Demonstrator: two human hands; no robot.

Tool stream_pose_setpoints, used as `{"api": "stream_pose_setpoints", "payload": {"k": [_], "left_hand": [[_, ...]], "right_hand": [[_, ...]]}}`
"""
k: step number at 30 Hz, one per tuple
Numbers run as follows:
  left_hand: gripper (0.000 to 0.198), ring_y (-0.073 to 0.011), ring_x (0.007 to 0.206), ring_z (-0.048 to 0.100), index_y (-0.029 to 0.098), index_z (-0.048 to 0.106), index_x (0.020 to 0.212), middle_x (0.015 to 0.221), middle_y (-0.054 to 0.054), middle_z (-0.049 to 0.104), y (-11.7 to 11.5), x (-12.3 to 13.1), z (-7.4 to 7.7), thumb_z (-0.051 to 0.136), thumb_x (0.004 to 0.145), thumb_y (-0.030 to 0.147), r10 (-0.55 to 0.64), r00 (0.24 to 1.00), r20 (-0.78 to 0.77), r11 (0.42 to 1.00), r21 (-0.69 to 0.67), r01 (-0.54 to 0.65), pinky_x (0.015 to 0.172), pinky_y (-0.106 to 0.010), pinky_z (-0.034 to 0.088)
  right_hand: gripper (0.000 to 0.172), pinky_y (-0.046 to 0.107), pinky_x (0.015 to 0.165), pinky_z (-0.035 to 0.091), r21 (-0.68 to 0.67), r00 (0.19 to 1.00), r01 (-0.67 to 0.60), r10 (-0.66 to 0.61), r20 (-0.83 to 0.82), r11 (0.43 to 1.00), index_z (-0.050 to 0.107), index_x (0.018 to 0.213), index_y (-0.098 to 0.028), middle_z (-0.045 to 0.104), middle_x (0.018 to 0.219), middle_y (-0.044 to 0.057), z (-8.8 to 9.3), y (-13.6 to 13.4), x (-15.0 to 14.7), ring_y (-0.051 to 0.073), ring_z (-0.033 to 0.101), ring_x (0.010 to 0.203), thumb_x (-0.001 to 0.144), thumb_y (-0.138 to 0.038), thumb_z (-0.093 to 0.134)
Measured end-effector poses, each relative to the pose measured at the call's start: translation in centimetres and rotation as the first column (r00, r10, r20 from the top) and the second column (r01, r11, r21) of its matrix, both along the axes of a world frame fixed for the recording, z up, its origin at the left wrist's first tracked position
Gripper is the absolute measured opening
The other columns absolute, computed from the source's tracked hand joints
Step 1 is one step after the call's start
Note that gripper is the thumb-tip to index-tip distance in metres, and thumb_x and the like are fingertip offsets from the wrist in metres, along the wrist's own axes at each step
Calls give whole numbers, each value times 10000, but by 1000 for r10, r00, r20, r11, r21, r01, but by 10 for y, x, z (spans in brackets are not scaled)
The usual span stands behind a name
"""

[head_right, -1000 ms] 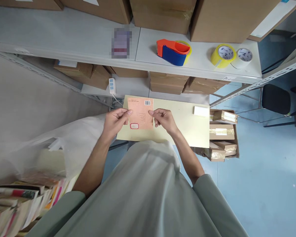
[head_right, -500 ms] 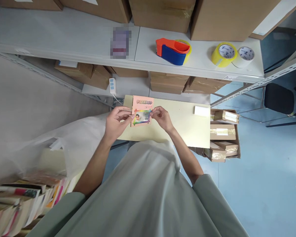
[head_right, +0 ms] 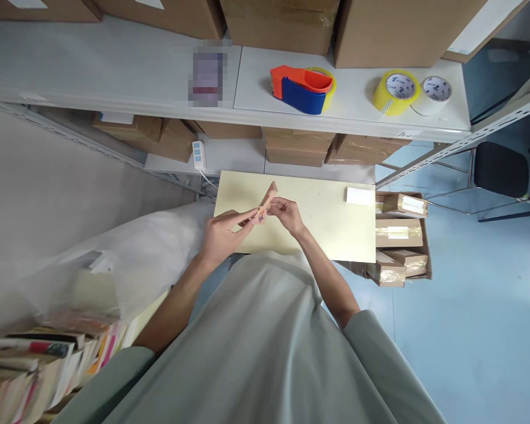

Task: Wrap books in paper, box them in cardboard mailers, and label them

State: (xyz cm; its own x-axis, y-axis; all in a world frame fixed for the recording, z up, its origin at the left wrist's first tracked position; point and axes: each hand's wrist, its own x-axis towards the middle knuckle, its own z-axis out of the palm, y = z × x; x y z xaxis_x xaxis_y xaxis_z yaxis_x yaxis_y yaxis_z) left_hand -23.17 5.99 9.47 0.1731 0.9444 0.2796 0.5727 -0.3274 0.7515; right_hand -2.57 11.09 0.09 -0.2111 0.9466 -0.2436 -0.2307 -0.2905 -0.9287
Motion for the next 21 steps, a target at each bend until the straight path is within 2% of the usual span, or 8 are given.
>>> {"api": "stream_pose_setpoints", "payload": {"k": [3, 6, 9, 12, 15, 17, 19, 21], "left_hand": [[451, -253, 962, 857, 225, 904, 1212, 1123, -100, 893, 11, -14, -10, 796, 1002, 609, 150, 960, 235, 972, -214, -99, 888, -345, 705], [659, -330, 1140, 843, 177, 886, 1213, 1237, -145, 874, 23, -27, -28, 884, 865, 737, 288, 856, 429, 920, -371, -123, 1003, -423, 703], [717, -340, 1162, 830, 173, 871, 1197, 1263, -156, 865, 31, -34, -51, 954, 768, 741, 383, 769, 511, 877, -462, -130, 1022, -462, 698], [730, -328, 1101, 834, 175, 863, 1161, 1220, -149, 870, 33, -33, -69, 986, 704, 731, 446, 722, 529, 840, -526, -133, 978, -478, 707], [680, -346, 1164, 820, 188, 860, 1133, 1201, -139, 869, 32, -28, -78, 995, 691, 686, 471, 693, 546, 823, -554, -124, 1033, -513, 685], [627, -377, 1255, 795, 193, 861, 1127, 1223, -145, 863, 31, -24, -80, 1001, 700, 630, 483, 676, 556, 819, -560, -125, 1105, -545, 651], [596, -408, 1307, 774, 185, 861, 1124, 1243, -164, 856, 30, -22, -79, 982, 728, 614, 503, 654, 565, 815, -562, -142, 1147, -573, 627], [585, -423, 1321, 767, 172, 858, 1133, 1267, -182, 847, 28, -21, -77, 940, 776, 628, 516, 638, 572, 815, -556, -161, 1159, -586, 619]], "right_hand": [[627, 410, 905, 663, -16, 999, 51, -51, 18, 999, 841, 983, -227, 845, 895, 36, 0, 1, 5, 205, 765, 828, 658, -737, 1008], [658, 378, 833, 640, 18, 994, 91, -92, 66, 996, 838, 972, -224, 820, 859, 26, 4, 1, 6, 182, 711, 772, 646, -772, 1000], [667, 364, 778, 618, 94, 986, 103, -114, 123, 990, 845, 975, -224, 789, 833, 21, 14, -1, 2, 181, 684, 752, 699, -822, 950], [590, 365, 791, 622, 270, 967, 82, -142, 210, 959, 854, 979, -229, 793, 904, 41, 32, -8, -5, 195, 713, 799, 855, -806, 862], [415, 374, 854, 635, 505, 906, -24, -195, 376, 863, 865, 1046, -249, 803, 997, 61, 50, -21, -16, 211, 746, 886, 1059, -646, 744], [318, 386, 910, 635, 615, 835, -177, -213, 507, 768, 863, 1116, -254, 815, 1049, 80, 56, -32, -25, 226, 764, 959, 1150, -493, 657], [291, 396, 937, 626, 658, 754, -345, -221, 619, 669, 851, 1165, -246, 831, 1099, 98, 56, -42, -33, 237, 775, 1014, 1189, -355, 582], [306, 393, 917, 619, 663, 687, -453, -242, 686, 596, 840, 1187, -235, 843, 1112, 104, 54, -49, -40, 238, 781, 1013, 1196, -264, 536]]}}
